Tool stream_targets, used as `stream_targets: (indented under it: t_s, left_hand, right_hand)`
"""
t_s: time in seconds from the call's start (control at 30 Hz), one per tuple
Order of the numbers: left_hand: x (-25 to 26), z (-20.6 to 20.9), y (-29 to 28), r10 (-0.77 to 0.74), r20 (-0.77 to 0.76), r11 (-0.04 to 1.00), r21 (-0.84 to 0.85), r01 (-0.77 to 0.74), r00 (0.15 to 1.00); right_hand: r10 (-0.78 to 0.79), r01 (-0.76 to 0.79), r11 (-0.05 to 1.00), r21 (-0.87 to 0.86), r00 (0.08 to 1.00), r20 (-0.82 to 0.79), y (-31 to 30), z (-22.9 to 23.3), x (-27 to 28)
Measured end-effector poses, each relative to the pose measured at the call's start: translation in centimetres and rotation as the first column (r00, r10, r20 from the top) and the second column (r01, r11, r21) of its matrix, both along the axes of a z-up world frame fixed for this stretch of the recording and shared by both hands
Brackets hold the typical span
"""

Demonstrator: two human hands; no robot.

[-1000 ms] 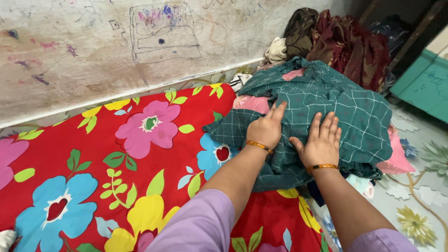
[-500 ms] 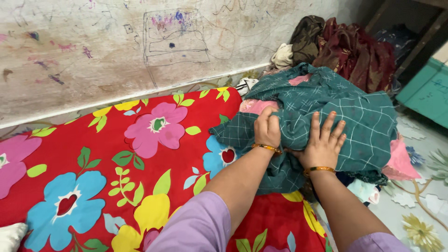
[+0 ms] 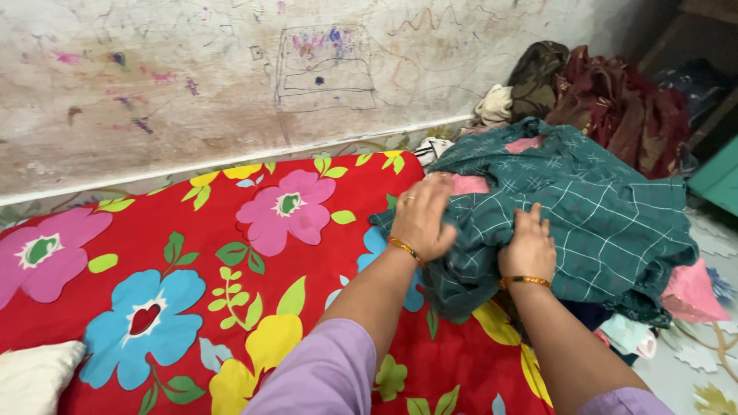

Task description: The person folds a white garment and a green checkered shirt on a floral bedsheet. The person smooths and folds each item neatly, placing the folded white garment aside before folding the green shirt.

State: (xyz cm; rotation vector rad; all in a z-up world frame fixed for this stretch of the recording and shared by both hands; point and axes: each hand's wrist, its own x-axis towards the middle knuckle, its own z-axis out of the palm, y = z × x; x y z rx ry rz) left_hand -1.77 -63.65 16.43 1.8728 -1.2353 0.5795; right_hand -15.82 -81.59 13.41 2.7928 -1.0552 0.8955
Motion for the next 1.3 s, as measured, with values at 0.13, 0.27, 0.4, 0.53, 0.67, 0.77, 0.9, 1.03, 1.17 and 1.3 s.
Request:
stream_targets:
  t_s: [0.13,0.27,0.4,0.53,0.67,0.77,0.9,1.03,1.17,1.3]
  left_hand:
    - [-0.8,1.1,1.7,-0.188,0.139,0.952,0.27,0.146,0.972]
    - [-0.6,1.4,2.3,-0.139,0.1,0.959,0.261,0.109,0.985]
    - [0.9,0.7,3.5,-0.112,0.036,0.967,0.235,0.1,0.993]
    - [2.0,0.2,4.7,-0.046,0.076,0.977,0.21,0.029,0.996]
    - [3.1,-0.1,6.7,0.02,0.121,0.987,0.158,-0.039,0.992]
    - [4.0,-0.2,8.5,0.073,0.102,0.984,0.158,-0.088,0.992]
    - [4.9,-0.4,11.4,0.151,0.114,0.971,0.167,-0.169,0.982]
    - [5.6,-0.2,14.4,0.184,0.083,0.959,0.204,-0.198,0.979]
    - [6.2,-0.3,17.3,0.203,0.071,0.953,0.216,-0.214,0.977]
    - [6.9,-0.8,19.8,0.242,0.081,0.939,0.232,-0.255,0.967]
  right_hand:
    - [0.098,-0.098,0.995,-0.006,0.993,0.065,2.0,1.3,2.1]
    - [0.223,-0.221,0.974,-0.044,0.974,0.035,4.0,3.0,3.7]
    - [0.274,-0.273,0.959,-0.07,0.962,0.01,6.0,3.8,5.0]
    - [0.312,-0.309,0.944,-0.114,0.95,0.007,7.6,3.7,6.4]
    - [0.324,-0.324,0.942,-0.09,0.946,-0.014,9.3,3.5,8.2]
    - [0.338,-0.339,0.94,-0.032,0.941,-0.028,10.9,3.2,9.7]
    - [0.41,-0.41,0.911,-0.044,0.912,-0.024,13.0,2.5,11.7]
    - [0.429,-0.43,0.898,-0.087,0.903,-0.039,15.4,1.7,13.4]
    - [0.447,-0.453,0.889,-0.064,0.89,-0.085,17.7,1.4,14.9]
    - [0.483,-0.484,0.875,0.019,0.869,-0.109,20.1,1.3,16.2]
